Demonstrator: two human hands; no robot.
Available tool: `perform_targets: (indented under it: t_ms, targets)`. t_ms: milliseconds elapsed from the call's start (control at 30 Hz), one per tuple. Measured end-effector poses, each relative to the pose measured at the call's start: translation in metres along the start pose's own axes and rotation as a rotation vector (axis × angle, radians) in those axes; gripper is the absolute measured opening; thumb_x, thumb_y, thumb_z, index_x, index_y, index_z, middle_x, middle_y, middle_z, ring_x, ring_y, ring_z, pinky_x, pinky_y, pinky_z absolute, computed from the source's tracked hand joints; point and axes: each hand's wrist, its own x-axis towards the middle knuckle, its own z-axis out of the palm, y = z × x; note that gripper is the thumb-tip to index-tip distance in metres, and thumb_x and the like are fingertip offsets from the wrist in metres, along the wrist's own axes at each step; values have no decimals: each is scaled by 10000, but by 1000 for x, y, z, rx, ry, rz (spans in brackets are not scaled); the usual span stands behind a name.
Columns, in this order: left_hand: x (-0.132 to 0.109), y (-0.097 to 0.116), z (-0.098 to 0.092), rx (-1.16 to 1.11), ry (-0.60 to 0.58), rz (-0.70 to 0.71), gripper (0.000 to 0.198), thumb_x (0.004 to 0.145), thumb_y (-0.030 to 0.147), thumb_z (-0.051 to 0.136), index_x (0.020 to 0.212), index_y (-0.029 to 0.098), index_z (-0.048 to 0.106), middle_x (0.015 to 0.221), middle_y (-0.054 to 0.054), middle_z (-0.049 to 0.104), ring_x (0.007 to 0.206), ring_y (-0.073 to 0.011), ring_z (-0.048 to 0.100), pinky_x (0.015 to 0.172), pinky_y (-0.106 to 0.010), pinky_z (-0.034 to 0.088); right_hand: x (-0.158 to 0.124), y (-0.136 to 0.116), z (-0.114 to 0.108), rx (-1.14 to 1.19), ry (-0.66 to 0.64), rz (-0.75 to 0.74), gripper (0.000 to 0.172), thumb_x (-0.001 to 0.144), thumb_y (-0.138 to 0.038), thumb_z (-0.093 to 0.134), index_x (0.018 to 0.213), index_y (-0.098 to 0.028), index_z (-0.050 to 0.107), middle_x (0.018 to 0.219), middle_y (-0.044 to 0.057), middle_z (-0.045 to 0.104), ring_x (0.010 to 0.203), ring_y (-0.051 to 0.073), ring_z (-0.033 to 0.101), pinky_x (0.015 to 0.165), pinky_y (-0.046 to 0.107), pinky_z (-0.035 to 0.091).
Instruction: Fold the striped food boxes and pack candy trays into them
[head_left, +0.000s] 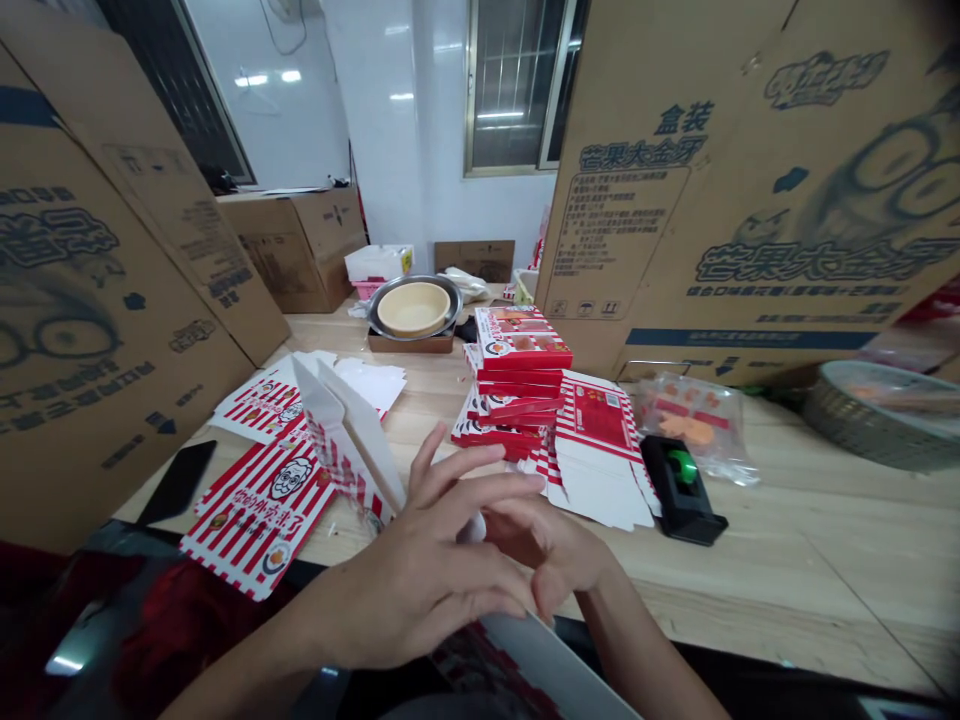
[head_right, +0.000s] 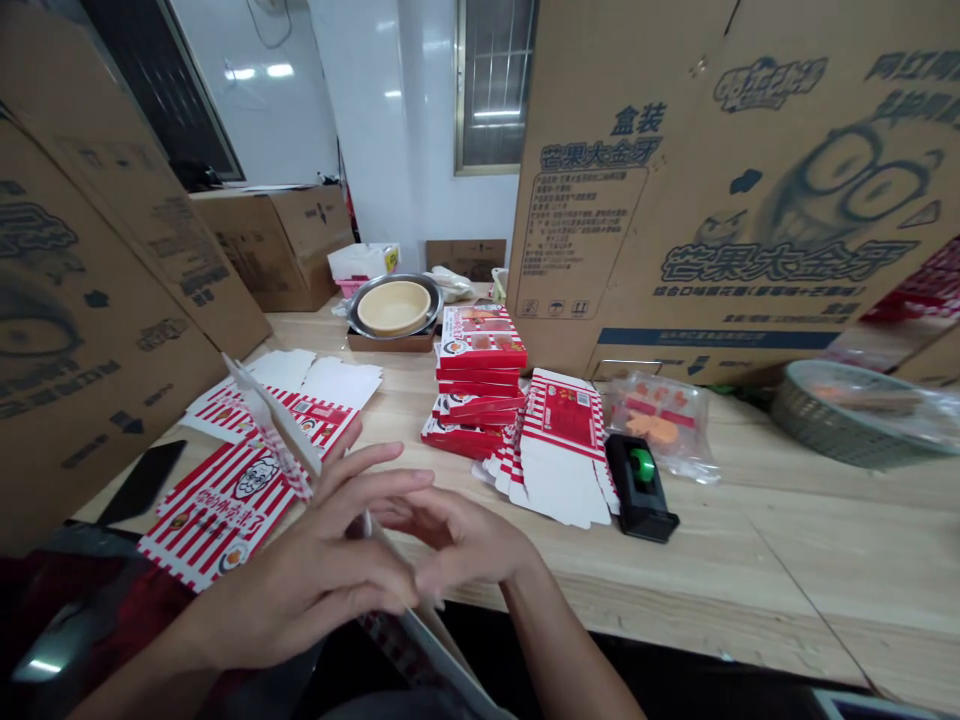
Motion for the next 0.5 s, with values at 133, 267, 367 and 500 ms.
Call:
perform_targets:
  t_ms: [133, 267, 367, 500]
  targets:
    - [-3, 4, -3, 56, -51, -6, 136, 850, 249, 507, 808, 273, 633, 1345, 22, 397, 1311, -174, 209, 1111, -428, 124, 0, -20, -2, -248, 176, 80, 452, 802, -386, 553, 1239, -293, 482, 1314, 35, 458, 1219, 187, 419, 1025, 416, 315]
    - [-8, 10, 6, 311, 126, 80, 185, 860, 268, 496, 713, 223, 599, 1212, 10, 554, 1257, -176, 308, 1116, -464, -62, -3, -32, -2, -730, 344, 232, 522, 788, -213, 561, 1292, -250, 432, 1326, 57, 443, 1203, 202, 434, 1010, 410, 346]
    - [-14, 17, 12, 445, 174, 152, 262, 885, 282, 457, 667, 210, 583, 817, 37, 672, 982, -135, 521, 1140, -424, 82, -7, -34, 0, -853, 311, 372, 425, 804, -257, 549, 1227, -250, 511, 1160, 38, 589, 976, 201, 590, 859, 363, 480]
    - [-31, 19, -5, 482, 143, -3, 313, 902, 246, 410, 626, 225, 557, 458, 75, 487, 506, -101, 437, 1030, -313, 290, -24, -40, -1, -997, 705, 403, 291, 839, -315, 457, 1039, -179, 620, 900, 36, 670, 789, 200, 624, 739, 330, 512]
